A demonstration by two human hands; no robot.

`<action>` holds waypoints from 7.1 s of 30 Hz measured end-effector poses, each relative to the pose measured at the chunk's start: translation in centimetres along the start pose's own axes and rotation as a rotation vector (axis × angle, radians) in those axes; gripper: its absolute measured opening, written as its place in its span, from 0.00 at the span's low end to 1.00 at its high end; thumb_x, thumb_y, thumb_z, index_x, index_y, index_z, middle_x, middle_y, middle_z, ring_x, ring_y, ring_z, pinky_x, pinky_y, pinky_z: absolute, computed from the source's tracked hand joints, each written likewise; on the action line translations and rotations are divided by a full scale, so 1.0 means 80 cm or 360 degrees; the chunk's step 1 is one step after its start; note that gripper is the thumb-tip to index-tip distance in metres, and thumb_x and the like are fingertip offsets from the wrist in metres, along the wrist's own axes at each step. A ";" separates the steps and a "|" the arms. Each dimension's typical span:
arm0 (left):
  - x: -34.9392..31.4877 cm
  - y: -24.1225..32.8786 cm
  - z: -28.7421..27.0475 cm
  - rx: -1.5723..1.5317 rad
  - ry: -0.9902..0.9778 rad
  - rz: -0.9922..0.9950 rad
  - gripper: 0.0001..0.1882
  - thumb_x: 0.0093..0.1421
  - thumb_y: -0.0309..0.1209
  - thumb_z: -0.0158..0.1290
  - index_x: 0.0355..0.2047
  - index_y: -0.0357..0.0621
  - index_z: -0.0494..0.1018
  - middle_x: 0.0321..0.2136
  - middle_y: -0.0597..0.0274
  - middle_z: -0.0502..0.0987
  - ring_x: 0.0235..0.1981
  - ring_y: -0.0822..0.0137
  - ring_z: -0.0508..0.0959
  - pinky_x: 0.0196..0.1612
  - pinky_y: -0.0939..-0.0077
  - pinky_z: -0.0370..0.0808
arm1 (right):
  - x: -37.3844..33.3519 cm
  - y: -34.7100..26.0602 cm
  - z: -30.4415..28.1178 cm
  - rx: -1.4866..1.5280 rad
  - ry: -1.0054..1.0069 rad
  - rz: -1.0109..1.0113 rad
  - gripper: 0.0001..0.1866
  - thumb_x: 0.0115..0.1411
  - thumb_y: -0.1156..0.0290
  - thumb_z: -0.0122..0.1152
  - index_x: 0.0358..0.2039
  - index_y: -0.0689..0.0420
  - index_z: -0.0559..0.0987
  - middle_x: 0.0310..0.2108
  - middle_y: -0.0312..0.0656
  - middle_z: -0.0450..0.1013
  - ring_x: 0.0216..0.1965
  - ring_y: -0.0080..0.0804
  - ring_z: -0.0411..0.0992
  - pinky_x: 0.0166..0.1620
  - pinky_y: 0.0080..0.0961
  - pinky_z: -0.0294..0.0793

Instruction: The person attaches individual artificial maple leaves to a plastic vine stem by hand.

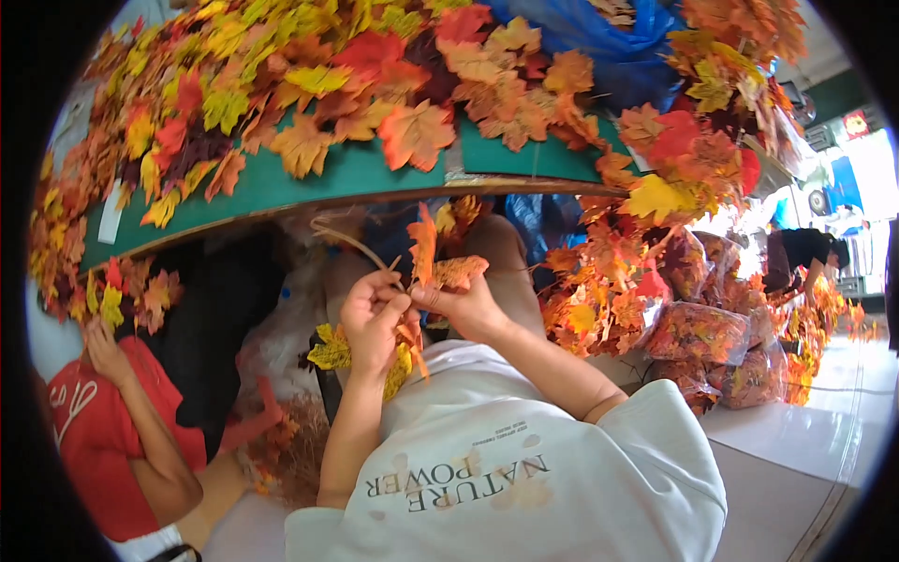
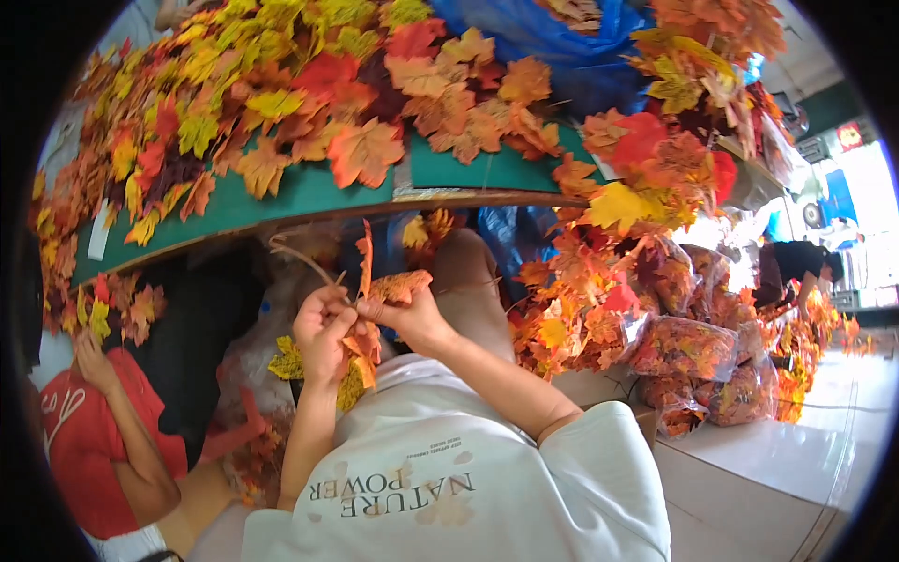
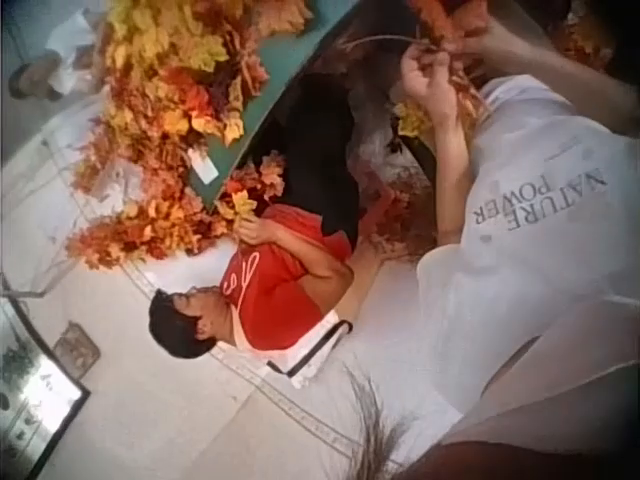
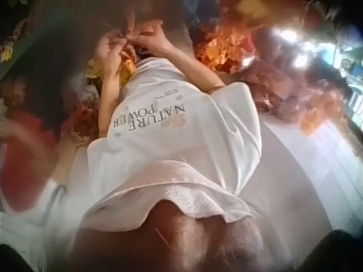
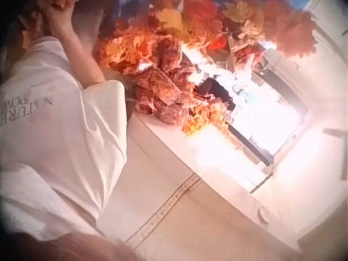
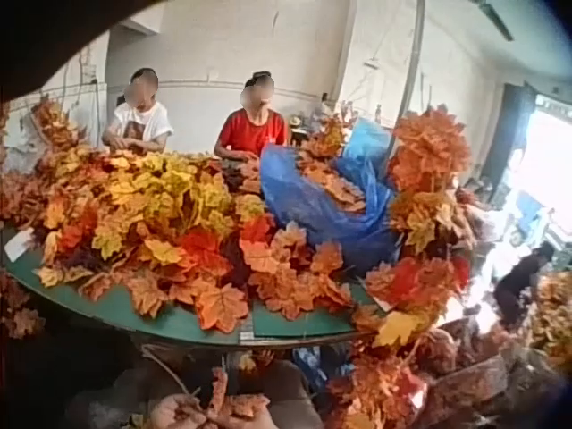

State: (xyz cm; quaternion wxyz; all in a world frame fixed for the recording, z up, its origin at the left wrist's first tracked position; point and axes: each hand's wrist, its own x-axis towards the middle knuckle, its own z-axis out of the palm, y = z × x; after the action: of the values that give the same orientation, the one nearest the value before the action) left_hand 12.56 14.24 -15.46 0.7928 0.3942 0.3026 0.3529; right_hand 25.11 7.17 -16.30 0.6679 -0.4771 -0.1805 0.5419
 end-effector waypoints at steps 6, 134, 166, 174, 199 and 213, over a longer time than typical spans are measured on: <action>0.005 0.018 0.010 0.0147 -0.0263 -0.0082 0.15 0.56 0.17 0.49 0.44 0.33 0.67 0.23 0.61 0.72 0.23 0.71 0.76 0.27 0.78 0.77 | -0.001 -0.006 -0.001 -0.0054 0.0111 -0.0199 0.13 0.53 0.77 0.63 0.39 0.63 0.73 0.33 0.36 0.74 0.33 0.19 0.71 0.37 0.18 0.72; -0.006 0.039 0.000 -0.0351 0.0156 0.0186 0.11 0.53 0.19 0.54 0.37 0.40 0.70 0.24 0.67 0.73 0.20 0.79 0.71 0.17 0.89 0.62 | 0.026 -0.028 0.071 0.0478 0.0194 -0.0039 0.06 0.55 0.77 0.60 0.34 0.62 0.76 0.27 0.38 0.74 0.26 0.24 0.74 0.30 0.16 0.74; -0.007 0.009 0.003 -0.0251 0.0200 0.0164 0.13 0.53 0.16 0.54 0.40 0.38 0.74 0.29 0.63 0.76 0.23 0.78 0.71 0.23 0.86 0.65 | 0.004 -0.003 0.040 0.0510 -0.0011 -0.0009 0.06 0.56 0.77 0.59 0.32 0.67 0.74 0.26 0.42 0.74 0.23 0.28 0.73 0.25 0.22 0.74; 0.001 0.002 -0.006 -0.0047 0.0180 0.0223 0.08 0.53 0.17 0.53 0.35 0.38 0.75 0.25 0.66 0.76 0.20 0.80 0.70 0.21 0.87 0.64 | 0.007 0.011 0.030 0.0317 -0.0128 0.0119 0.05 0.59 0.74 0.55 0.35 0.60 0.72 0.24 0.37 0.73 0.23 0.23 0.72 0.25 0.16 0.68; 0.077 0.071 -0.031 0.0817 -0.0727 -0.0147 0.05 0.54 0.24 0.56 0.27 0.33 0.76 0.29 0.61 0.76 0.31 0.73 0.76 0.37 0.80 0.72 | 0.000 -0.027 -0.003 -0.2597 -0.0534 -0.2192 0.15 0.43 0.69 0.58 0.33 0.59 0.78 0.33 0.38 0.65 0.35 0.29 0.68 0.29 0.19 0.73; 0.048 -0.010 0.010 0.0369 -0.0129 -0.0093 0.08 0.58 0.22 0.52 0.37 0.30 0.74 0.31 0.58 0.78 0.32 0.72 0.77 0.40 0.81 0.72 | 0.023 0.013 -0.026 -0.2942 -0.0508 -0.2004 0.12 0.44 0.66 0.54 0.25 0.60 0.79 0.34 0.44 0.66 0.37 0.38 0.67 0.36 0.28 0.74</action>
State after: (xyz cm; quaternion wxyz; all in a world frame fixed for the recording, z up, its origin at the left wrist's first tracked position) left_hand 15.61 16.65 -16.48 0.7633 0.4882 0.3206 0.2761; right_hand 26.78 7.84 -18.65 0.1822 -0.5378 -0.8037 -0.1778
